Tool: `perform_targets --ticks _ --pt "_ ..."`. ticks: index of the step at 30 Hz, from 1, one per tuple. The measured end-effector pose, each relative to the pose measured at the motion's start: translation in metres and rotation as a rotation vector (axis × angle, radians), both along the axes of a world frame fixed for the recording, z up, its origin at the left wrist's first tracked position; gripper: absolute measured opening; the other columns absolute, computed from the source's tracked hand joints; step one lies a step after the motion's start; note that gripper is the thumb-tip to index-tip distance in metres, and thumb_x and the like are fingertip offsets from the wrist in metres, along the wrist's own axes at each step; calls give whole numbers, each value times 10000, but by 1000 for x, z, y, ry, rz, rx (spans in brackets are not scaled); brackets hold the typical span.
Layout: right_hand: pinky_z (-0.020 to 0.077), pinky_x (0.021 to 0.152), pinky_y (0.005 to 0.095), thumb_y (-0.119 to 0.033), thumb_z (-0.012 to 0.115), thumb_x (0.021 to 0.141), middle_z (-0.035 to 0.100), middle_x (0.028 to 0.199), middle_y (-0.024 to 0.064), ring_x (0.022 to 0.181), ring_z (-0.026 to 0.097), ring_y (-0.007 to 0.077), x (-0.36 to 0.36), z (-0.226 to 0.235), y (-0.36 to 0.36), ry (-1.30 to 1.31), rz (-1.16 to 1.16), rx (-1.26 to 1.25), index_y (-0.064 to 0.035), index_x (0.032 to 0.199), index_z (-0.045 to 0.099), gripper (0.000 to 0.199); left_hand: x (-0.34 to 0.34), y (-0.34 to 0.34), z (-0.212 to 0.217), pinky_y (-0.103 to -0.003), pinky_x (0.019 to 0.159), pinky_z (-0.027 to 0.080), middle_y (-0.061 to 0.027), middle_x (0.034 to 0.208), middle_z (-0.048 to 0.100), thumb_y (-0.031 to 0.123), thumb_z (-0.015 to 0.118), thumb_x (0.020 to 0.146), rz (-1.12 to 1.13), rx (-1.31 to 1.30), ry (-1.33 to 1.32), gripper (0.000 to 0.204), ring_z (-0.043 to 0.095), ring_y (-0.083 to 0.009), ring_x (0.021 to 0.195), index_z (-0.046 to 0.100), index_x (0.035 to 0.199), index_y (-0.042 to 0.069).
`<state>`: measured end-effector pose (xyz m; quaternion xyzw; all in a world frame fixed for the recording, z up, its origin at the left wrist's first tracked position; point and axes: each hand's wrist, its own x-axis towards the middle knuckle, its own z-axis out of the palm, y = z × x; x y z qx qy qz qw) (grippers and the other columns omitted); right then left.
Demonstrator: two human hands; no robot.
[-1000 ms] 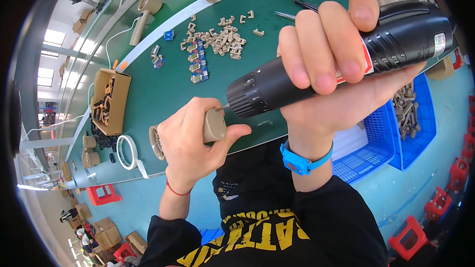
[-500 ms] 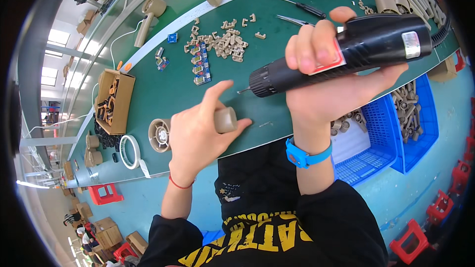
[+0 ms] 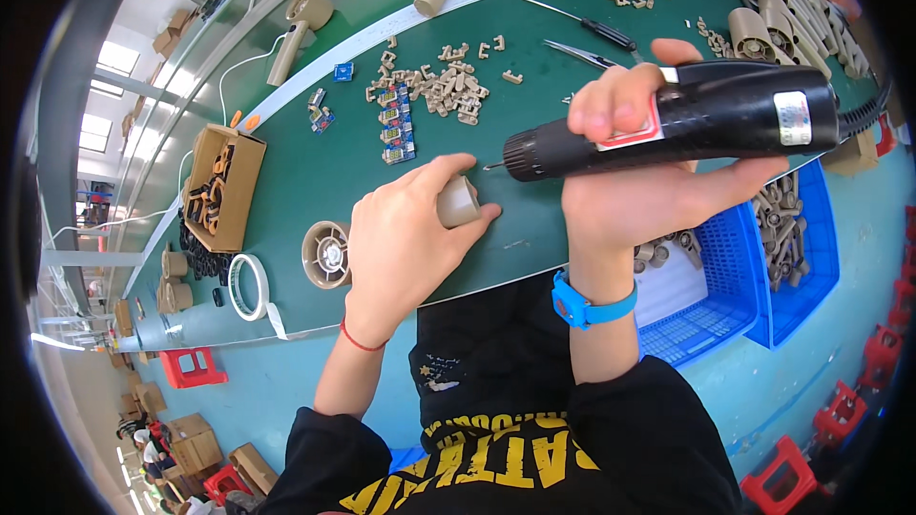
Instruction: Assembling and testing handheld electric fans at an assembly line station.
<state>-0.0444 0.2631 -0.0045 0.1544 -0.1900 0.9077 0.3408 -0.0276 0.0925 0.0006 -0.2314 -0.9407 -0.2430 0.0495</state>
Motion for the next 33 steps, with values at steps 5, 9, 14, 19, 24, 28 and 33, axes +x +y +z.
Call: perform_targets --ticks 5,9,14,19,24,28,33 --pt "396 512 307 -873 245 793 485 632 56 554 453 165 0 -6 2 15 1 23 44 1152 480 1012 2 4 6 -354 688 528 -68 862 711 229 788 712 37 13 -109 495 685 -274 770 616 1156 92" --pt "413 518 309 -882 233 786 489 632 62 551 457 172 2 -3 -18 -26 -3 27 46 1145 482 1025 4 6 7 -355 707 528 -53 891 722 231 781 715 -11 28 -96 479 685 -275 785 627 1148 94" --pt "412 547 313 -881 269 782 492 656 60 579 467 171 5 -3 -13 26 -6 41 45 1168 465 1021 4 2 6 -356 713 526 -48 917 726 227 777 716 19 10 -132 436 681 -282 799 641 1107 91" --pt "376 592 283 -813 357 827 481 714 35 616 433 139 16 2 15 53 -51 91 24 1199 468 923 4 2 3 -355 702 528 -54 878 719 221 777 723 16 16 -47 400 683 -273 790 635 1076 96" --pt "370 581 276 -747 362 875 464 691 27 602 396 122 22 4 20 100 134 -6 21 1184 498 840 7 -6 0 -322 664 536 -49 839 707 196 798 710 -6 73 83 328 688 -246 756 653 989 102" --pt "356 553 275 -691 344 916 460 666 20 576 382 128 22 6 10 77 269 -124 20 1148 521 769 11 -8 1 -283 644 541 -41 822 700 169 818 694 -42 180 174 281 690 -208 720 670 921 99" --pt "380 605 259 -532 485 934 471 696 12 614 416 113 22 2 8 154 341 -76 33 1153 506 607 14 -9 2 -273 655 543 -45 817 698 133 826 682 -59 231 180 297 689 -201 718 672 933 90"
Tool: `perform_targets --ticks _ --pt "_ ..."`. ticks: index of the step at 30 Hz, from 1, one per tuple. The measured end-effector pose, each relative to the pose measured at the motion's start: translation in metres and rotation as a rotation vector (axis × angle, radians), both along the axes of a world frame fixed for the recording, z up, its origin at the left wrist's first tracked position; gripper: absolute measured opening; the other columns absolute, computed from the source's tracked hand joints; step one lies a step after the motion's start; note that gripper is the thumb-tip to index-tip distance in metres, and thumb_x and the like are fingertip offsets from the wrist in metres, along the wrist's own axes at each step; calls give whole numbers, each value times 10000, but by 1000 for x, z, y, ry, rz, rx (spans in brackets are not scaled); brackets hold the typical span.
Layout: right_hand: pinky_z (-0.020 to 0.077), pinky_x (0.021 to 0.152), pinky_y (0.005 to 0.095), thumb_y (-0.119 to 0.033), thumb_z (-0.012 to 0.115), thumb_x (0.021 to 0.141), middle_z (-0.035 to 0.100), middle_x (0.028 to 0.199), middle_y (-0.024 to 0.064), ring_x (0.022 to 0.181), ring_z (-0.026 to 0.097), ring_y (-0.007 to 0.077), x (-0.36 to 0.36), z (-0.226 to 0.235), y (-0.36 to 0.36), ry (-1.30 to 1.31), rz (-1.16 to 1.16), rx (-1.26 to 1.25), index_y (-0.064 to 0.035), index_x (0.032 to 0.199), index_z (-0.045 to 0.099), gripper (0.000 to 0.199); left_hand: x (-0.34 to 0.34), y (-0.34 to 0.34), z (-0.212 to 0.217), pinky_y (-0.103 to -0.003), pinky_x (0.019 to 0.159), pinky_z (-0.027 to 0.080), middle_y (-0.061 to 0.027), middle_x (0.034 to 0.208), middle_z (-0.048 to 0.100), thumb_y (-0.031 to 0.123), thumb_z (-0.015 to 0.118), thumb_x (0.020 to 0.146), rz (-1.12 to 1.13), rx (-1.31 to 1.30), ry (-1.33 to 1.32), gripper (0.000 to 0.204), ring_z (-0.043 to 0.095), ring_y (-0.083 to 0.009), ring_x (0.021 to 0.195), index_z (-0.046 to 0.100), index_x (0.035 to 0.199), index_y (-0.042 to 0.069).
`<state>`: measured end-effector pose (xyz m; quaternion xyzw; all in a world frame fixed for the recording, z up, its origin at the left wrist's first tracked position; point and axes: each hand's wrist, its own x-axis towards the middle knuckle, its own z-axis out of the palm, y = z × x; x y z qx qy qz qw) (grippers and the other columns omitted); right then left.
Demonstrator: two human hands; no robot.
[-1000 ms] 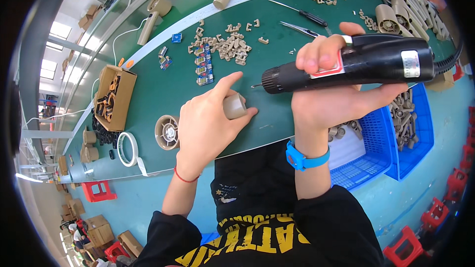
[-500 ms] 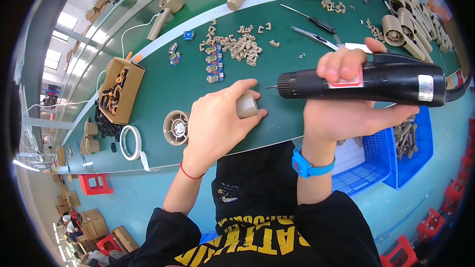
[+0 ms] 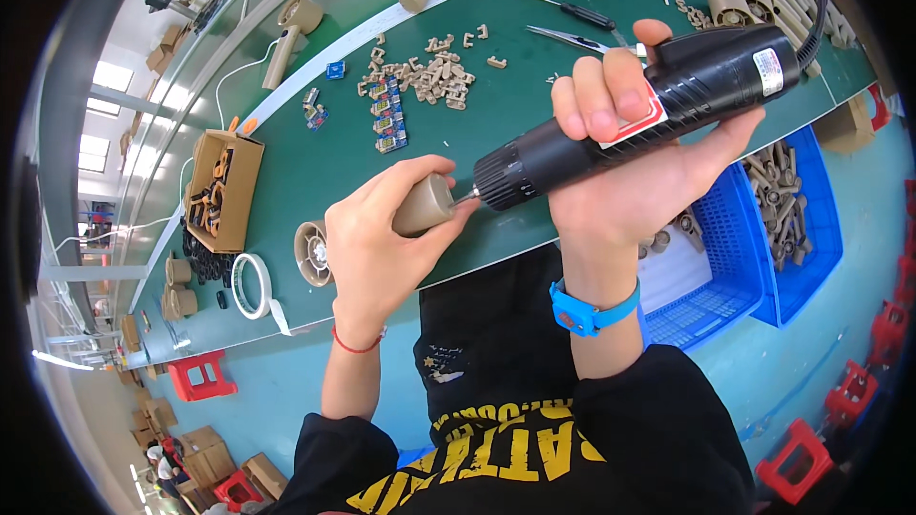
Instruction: Assembling and testing handheld electric fans at an assembly line station.
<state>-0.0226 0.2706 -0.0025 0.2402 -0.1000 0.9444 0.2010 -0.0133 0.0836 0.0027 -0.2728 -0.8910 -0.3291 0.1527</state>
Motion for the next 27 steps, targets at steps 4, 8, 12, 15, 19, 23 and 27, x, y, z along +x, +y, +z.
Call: perform_targets --ticks 4,8,12,15,19,23,27 --pt "393 594 253 -520 480 943 472 688 10 613 430 110 2 1 -2 7 -9 8 31 1155 512 591 1 -2 1 -274 671 544 -60 828 702 80 829 662 -16 31 -26 326 691 -195 733 672 948 68" --pt "401 584 250 -523 477 946 479 680 7 608 441 106 1 1 -4 26 -23 0 19 1103 516 565 2 -3 2 -276 682 543 -68 834 705 48 828 650 -21 48 -33 344 691 -188 741 672 956 52" --pt "403 566 244 -528 482 944 482 655 -5 579 446 99 -1 -1 -3 29 23 -18 -18 980 504 511 2 -4 3 -273 678 541 -68 831 703 46 829 648 -34 63 -43 346 686 -182 733 672 957 48" --pt "400 556 240 -526 481 944 481 640 -10 559 441 95 -1 -1 -2 34 28 -25 -29 941 497 497 2 -3 4 -272 675 539 -68 825 702 42 829 647 -32 56 -44 347 682 -179 725 672 957 47" --pt "395 545 234 -515 466 950 479 627 -10 545 436 92 0 0 -4 -5 26 -47 -26 927 502 491 2 -2 3 -272 670 538 -68 818 700 46 833 647 -33 54 -37 344 684 -181 721 674 952 50" --pt "392 540 231 -514 458 950 477 626 -12 543 432 90 -3 -4 -2 13 49 -50 -24 922 506 493 3 -2 2 -275 667 540 -69 819 699 54 836 647 -24 53 -37 340 687 -182 725 674 945 52" --pt "363 525 243 -644 400 911 467 620 -15 532 411 97 -2 -4 1 -14 20 -36 -37 954 536 623 -2 0 3 -279 663 540 -68 814 696 75 834 659 -29 20 -37 325 688 -190 723 673 940 56"
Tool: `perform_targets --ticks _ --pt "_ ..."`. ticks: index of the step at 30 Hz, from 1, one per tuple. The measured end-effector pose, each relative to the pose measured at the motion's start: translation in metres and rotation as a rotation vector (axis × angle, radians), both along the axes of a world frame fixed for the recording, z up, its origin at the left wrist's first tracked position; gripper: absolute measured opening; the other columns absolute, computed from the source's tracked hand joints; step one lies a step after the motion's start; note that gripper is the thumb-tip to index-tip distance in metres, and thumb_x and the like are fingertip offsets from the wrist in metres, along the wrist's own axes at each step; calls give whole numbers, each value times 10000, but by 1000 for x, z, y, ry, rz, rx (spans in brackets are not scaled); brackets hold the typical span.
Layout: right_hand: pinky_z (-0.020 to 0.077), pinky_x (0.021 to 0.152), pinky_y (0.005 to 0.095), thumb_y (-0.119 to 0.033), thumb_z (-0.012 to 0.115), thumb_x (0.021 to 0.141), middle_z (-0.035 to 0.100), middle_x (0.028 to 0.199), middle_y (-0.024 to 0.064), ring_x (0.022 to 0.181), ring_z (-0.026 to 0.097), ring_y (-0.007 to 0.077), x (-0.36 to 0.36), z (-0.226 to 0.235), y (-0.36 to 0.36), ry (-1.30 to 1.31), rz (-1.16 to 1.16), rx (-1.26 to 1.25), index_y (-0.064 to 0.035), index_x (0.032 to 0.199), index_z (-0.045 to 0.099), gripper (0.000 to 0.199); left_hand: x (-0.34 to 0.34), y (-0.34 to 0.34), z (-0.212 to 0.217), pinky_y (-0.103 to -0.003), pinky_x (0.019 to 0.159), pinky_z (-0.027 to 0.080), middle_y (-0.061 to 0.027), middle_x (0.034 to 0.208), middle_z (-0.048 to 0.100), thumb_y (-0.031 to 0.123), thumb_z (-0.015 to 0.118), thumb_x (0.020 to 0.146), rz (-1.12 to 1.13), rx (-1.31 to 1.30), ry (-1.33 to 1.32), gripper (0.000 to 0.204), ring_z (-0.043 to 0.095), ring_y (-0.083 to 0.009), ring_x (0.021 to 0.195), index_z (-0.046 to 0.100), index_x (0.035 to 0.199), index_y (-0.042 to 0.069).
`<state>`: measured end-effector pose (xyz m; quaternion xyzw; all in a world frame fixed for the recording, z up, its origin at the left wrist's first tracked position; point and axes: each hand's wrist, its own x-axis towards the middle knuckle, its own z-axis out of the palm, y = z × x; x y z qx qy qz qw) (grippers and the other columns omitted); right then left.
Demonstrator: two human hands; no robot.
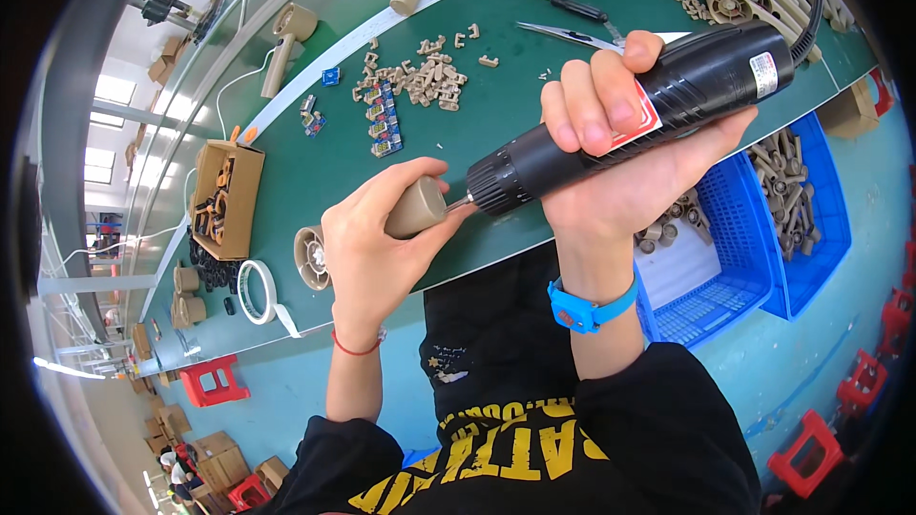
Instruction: Assembling and testing handheld electric fans at an assembly line station.
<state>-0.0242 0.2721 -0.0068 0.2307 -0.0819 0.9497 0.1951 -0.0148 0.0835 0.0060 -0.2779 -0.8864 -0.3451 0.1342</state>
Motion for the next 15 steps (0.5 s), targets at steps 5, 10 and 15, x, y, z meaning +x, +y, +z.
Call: perform_targets --ticks 5,10,15 --pt "326 515 267 -761 337 871 448 606 -11 519 385 114 -1 -4 4 -118 -65 -43 -40 1001 563 766 -6 -3 -1 -290 633 528 -56 782 681 176 824 684 54 -141 13 388 672 -225 687 655 1027 112" --pt "333 543 279 -799 326 843 458 620 19 541 390 135 -5 -9 3 -187 -209 -17 0 1078 537 859 -2 0 3 -307 638 528 -45 790 688 203 822 677 45 -192 -122 490 674 -240 701 632 1123 136" --pt "354 560 288 -829 303 826 482 640 37 564 420 150 -12 -13 -15 -199 -250 24 8 1107 519 909 -3 12 -3 -318 694 539 -27 893 723 203 808 690 23 -237 -147 475 694 -240 771 643 1126 114"
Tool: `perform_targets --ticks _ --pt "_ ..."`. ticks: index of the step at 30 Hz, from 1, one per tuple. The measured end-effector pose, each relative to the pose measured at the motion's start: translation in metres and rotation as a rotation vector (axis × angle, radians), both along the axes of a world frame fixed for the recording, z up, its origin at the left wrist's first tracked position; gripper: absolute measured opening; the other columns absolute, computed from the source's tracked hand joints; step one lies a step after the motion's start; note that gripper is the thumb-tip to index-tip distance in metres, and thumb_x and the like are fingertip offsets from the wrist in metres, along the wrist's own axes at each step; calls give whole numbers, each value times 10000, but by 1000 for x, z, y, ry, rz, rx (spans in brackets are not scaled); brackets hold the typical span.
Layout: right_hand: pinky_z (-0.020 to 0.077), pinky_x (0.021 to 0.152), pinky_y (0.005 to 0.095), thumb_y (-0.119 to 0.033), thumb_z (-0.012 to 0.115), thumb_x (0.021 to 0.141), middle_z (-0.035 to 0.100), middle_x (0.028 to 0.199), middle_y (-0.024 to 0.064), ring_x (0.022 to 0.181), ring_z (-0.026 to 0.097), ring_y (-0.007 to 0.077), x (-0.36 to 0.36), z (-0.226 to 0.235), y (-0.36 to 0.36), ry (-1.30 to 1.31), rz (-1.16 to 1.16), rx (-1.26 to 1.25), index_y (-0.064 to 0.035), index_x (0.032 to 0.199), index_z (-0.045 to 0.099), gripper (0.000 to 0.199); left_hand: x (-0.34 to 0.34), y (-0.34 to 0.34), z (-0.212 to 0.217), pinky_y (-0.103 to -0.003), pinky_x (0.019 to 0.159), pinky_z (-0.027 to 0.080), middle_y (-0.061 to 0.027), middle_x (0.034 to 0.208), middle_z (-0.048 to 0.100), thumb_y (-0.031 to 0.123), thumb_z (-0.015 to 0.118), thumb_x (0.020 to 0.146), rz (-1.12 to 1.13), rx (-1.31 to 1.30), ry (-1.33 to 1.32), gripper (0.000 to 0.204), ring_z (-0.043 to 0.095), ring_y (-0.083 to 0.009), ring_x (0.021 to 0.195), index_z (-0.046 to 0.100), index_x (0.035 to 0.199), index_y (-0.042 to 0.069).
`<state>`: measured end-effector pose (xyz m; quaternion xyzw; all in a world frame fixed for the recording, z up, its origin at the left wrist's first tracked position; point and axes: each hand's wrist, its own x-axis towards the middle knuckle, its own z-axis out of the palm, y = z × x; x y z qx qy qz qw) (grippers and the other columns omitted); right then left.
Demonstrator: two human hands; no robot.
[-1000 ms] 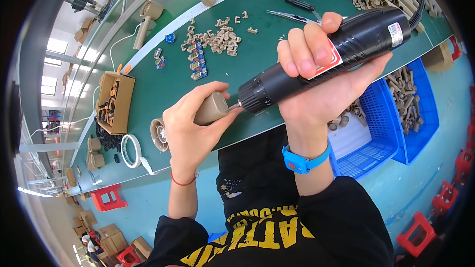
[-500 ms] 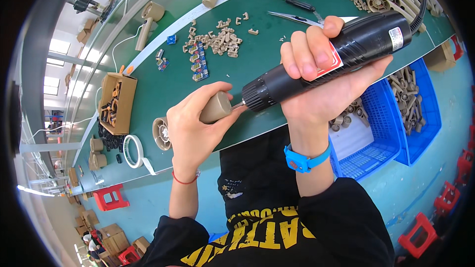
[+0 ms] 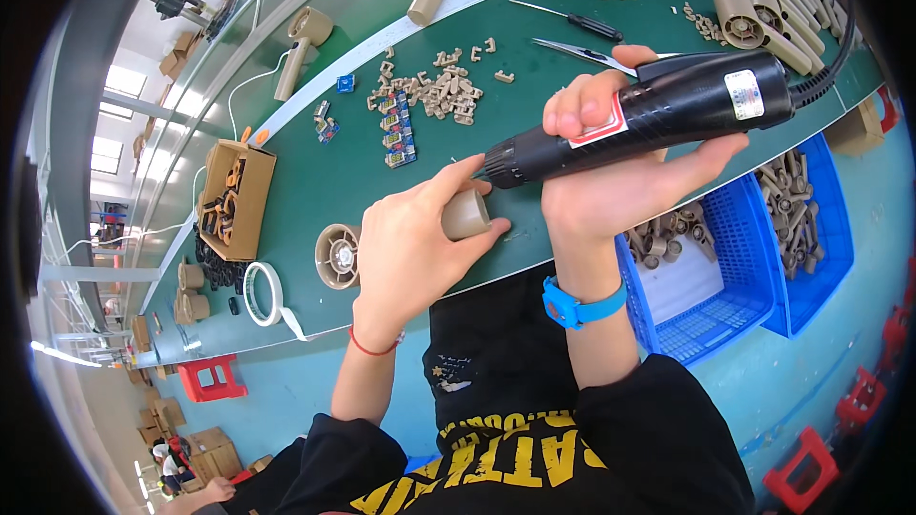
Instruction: Assembling and testing handheld electric fans at an assembly line station.
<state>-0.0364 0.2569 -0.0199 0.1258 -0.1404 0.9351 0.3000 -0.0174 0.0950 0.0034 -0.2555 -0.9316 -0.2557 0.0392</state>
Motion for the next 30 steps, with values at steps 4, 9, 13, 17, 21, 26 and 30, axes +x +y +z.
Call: perform_targets --ticks 4,9,13,17,21,26,30 --pt "347 558 283 -829 296 827 480 644 35 567 412 144 0 7 4 -23 -58 31 10 1111 515 912 -3 -4 -1 -317 695 539 -33 876 725 197 799 701 1 14 22 404 698 -237 769 662 1072 113" --pt "324 550 277 -758 326 877 466 643 22 561 388 131 8 4 20 47 54 -36 4 1093 536 820 -4 -14 4 -294 686 538 -37 816 722 175 807 697 57 92 41 304 701 -218 737 674 962 104" --pt "322 551 276 -759 327 878 459 637 16 560 387 127 11 6 11 24 126 -112 -2 1094 535 814 -3 -14 4 -280 689 538 -41 816 723 145 813 687 67 135 24 283 703 -206 732 682 933 97" --pt "367 575 241 -583 466 926 436 663 0 590 387 100 10 7 4 82 123 -87 30 1107 532 643 -2 -14 5 -278 689 539 -45 816 722 136 812 689 61 119 26 285 704 -201 732 681 937 90" --pt "374 573 242 -576 457 933 440 659 -2 590 397 98 11 5 5 121 147 -59 29 1094 536 631 -2 -15 4 -277 685 538 -46 815 722 129 816 683 62 141 44 290 704 -197 730 679 935 84" --pt "376 562 237 -583 455 931 445 652 -4 585 404 95 10 7 4 111 145 -61 19 1065 532 622 -2 -15 4 -276 683 537 -44 813 722 129 816 684 73 148 35 286 703 -195 726 679 930 84" --pt "377 558 233 -591 453 931 448 645 -6 577 406 93 10 6 5 118 149 -37 -5 1005 516 594 -3 -14 4 -278 674 534 -42 807 720 137 815 687 67 122 40 279 700 -198 717 679 925 88"
